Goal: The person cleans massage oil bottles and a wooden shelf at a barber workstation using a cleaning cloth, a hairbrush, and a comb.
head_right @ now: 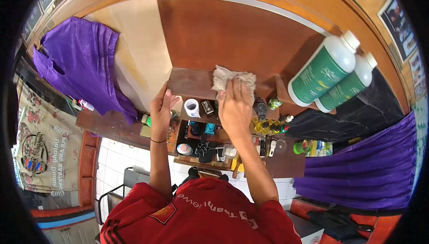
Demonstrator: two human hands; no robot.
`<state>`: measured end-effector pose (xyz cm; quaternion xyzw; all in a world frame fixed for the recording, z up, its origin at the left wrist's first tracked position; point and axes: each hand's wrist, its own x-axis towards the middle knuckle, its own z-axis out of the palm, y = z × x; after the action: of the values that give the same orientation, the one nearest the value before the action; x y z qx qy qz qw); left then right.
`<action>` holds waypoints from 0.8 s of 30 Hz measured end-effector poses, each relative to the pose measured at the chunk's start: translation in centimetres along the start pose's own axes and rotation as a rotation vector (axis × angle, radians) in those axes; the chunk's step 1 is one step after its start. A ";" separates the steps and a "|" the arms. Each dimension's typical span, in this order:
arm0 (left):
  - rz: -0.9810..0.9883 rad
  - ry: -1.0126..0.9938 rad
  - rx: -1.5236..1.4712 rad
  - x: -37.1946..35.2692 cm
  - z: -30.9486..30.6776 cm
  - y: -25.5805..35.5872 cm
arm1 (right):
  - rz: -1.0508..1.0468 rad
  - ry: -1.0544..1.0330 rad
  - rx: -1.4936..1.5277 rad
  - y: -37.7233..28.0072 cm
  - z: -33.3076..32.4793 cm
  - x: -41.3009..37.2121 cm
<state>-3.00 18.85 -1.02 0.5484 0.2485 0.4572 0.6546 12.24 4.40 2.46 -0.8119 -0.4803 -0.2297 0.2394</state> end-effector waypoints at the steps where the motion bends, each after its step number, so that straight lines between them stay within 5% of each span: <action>1: -0.038 -0.016 -0.045 0.1 -0.1 0.3 | -0.002 -0.017 0.018 -1.3 0.8 0.4; 5: -0.182 -0.143 -0.295 0.8 -2.6 -2.0 | -0.294 0.003 0.076 -8.7 5.3 2.8; 6: -0.303 -0.017 -0.180 0.3 -1.8 0.3 | -0.271 0.033 0.154 -10.5 5.9 3.6; 8: -0.268 -0.011 -0.499 0.8 -1.4 0.3 | -0.261 -0.010 0.252 -11.9 6.8 4.7; 10: -0.262 -0.089 -0.491 1.3 -1.9 0.5 | -0.266 0.011 0.296 -11.3 6.6 4.6; 12: -0.375 -0.004 -0.408 1.5 -1.7 0.5 | -0.179 0.055 0.216 -9.4 5.3 3.1; 14: -0.221 -0.178 -0.346 1.5 -1.6 0.9 | -0.023 0.038 0.096 -5.5 2.8 1.2; 17: -0.233 -0.164 -0.173 1.3 -1.4 1.8 | 0.265 0.027 -0.045 0.3 0.0 -0.5; 20: -0.213 -0.140 -0.207 1.2 -1.3 1.5 | 0.094 0.083 -0.236 -0.9 1.2 0.2; 23: -0.252 -0.153 -0.276 1.1 -1.7 1.5 | 0.103 -0.055 0.048 -7.2 4.4 1.6; 24: -0.280 -0.137 -0.354 1.1 -1.7 0.9 | -0.034 -0.007 0.043 -9.6 5.1 2.5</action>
<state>-4.25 20.59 -0.43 0.4152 0.1931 0.3601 0.8128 5.54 13.21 1.60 -0.7990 -0.4998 -0.2207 0.2510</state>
